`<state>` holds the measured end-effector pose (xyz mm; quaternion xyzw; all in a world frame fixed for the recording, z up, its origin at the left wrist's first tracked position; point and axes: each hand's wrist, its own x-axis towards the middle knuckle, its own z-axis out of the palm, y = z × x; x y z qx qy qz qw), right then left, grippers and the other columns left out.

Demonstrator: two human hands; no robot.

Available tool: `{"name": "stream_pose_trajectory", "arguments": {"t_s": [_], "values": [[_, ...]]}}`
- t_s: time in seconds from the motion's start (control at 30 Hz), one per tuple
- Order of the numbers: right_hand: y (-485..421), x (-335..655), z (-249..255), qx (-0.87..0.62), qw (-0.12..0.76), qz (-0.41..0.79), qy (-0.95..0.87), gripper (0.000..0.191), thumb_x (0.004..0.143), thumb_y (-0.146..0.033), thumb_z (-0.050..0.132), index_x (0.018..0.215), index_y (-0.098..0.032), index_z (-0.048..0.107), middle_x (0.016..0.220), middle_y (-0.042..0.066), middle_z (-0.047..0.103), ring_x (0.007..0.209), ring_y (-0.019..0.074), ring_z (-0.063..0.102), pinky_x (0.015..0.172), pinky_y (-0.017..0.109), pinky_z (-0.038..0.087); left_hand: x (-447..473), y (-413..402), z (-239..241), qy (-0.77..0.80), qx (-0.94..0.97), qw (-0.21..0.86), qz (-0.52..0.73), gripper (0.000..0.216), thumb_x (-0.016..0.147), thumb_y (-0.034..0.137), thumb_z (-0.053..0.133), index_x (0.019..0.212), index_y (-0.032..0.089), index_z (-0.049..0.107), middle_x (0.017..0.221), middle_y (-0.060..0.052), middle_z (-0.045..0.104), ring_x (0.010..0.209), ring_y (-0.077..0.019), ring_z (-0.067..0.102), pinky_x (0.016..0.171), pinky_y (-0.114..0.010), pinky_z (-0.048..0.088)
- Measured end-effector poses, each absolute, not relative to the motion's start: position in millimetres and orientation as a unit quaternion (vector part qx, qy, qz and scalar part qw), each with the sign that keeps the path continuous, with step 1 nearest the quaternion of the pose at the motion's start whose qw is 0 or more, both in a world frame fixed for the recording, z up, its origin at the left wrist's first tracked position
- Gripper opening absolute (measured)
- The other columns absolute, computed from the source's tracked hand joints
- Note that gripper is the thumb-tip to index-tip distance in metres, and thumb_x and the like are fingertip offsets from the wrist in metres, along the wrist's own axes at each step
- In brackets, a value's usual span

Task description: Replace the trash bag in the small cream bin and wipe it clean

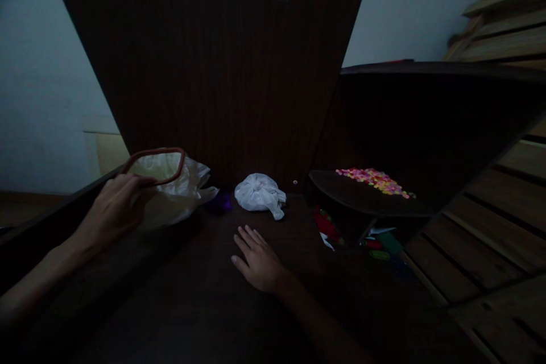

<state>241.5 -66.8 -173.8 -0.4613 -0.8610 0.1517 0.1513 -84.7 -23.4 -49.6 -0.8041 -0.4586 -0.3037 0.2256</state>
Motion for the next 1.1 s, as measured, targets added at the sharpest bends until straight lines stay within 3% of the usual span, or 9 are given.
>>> {"name": "stream_pose_trajectory", "arguments": {"t_s": [0.13,0.27,0.37,0.43,0.57,0.7,0.9,1.0,1.1], "values": [[-65,242,-179,-0.465,0.182,0.170,-0.849,0.058,0.102,-0.044,0.047,0.151,-0.013,0.048,0.163,0.015,0.037,0.154,0.0294,0.028,0.127,0.052,0.026,-66,-43,-45,-0.383,-0.836,0.191,-0.344,0.010,0.101,0.020,0.048,0.108,0.021,0.055,0.096,-0.005,0.064,0.090,-0.0234,0.062,0.080,-0.036,0.051],[-62,242,-182,-0.507,0.308,0.201,-0.780,0.059,0.094,-0.032,0.054,0.151,-0.017,0.045,0.157,0.016,0.047,0.147,0.0300,0.042,0.122,0.054,0.034,-41,-57,-52,-0.330,-0.865,0.127,-0.355,0.014,0.099,0.018,0.047,0.110,0.021,0.055,0.096,-0.005,0.066,0.087,-0.0222,0.064,0.077,-0.034,0.052],[-60,247,-176,-0.481,0.425,0.247,-0.726,0.075,0.086,-0.029,0.061,0.155,-0.020,0.033,0.156,0.017,0.046,0.144,0.0314,0.045,0.116,0.054,0.041,-22,-62,-61,-0.311,-0.880,0.083,-0.348,0.017,0.098,0.014,0.045,0.109,0.020,0.055,0.095,-0.006,0.066,0.085,-0.0220,0.063,0.075,-0.034,0.051],[-60,252,-167,-0.442,0.467,0.264,-0.719,0.089,0.083,-0.035,0.068,0.158,-0.021,0.023,0.161,0.017,0.038,0.147,0.0331,0.040,0.117,0.055,0.039,-10,-65,-67,-0.307,-0.887,0.057,-0.342,0.019,0.096,0.012,0.043,0.108,0.020,0.056,0.096,-0.007,0.067,0.085,-0.0229,0.063,0.074,-0.034,0.050],[-58,259,-140,-0.406,0.465,0.252,-0.745,0.123,0.072,-0.054,0.082,0.162,-0.019,0.005,0.170,0.018,0.014,0.157,0.0342,0.017,0.126,0.054,0.021,8,-69,-77,-0.293,-0.897,0.036,-0.330,0.022,0.092,0.007,0.043,0.106,0.019,0.055,0.093,-0.008,0.066,0.084,-0.0241,0.062,0.075,-0.037,0.049],[-52,254,-125,-0.382,0.454,0.287,-0.752,0.146,0.061,-0.062,0.087,0.162,-0.020,-0.009,0.169,0.021,0.016,0.157,0.0320,0.017,0.127,0.052,0.017,18,-74,-79,-0.280,-0.902,0.031,-0.326,0.023,0.091,0.005,0.043,0.107,0.018,0.055,0.093,-0.008,0.065,0.083,-0.0246,0.060,0.075,-0.038,0.049],[-39,235,-125,-0.297,0.479,0.382,-0.732,0.154,0.059,-0.075,0.081,0.157,-0.022,-0.027,0.164,0.023,0.027,0.151,0.0290,0.035,0.124,0.052,0.028,26,-87,-72,-0.295,-0.902,-0.003,-0.317,0.015,0.093,0.015,0.048,0.104,0.018,0.057,0.095,-0.009,0.065,0.088,-0.0254,0.060,0.082,-0.041,0.051],[-37,229,-125,-0.281,0.498,0.370,-0.732,0.153,0.060,-0.078,0.078,0.157,-0.023,-0.027,0.162,0.022,0.033,0.149,0.0293,0.040,0.123,0.052,0.029,28,-90,-69,-0.301,-0.900,-0.028,-0.313,0.013,0.094,0.022,0.052,0.105,0.019,0.058,0.097,-0.008,0.065,0.091,-0.0256,0.060,0.087,-0.043,0.051],[-38,226,-124,-0.290,0.502,0.353,-0.734,0.150,0.061,-0.082,0.072,0.157,-0.022,-0.026,0.160,0.021,0.036,0.146,0.0297,0.044,0.122,0.052,0.031,29,-88,-68,-0.306,-0.899,-0.022,-0.313,0.016,0.102,0.023,0.043,0.097,0.019,0.058,0.090,-0.007,0.064,0.083,-0.0230,0.059,0.080,-0.039,0.049]]}}
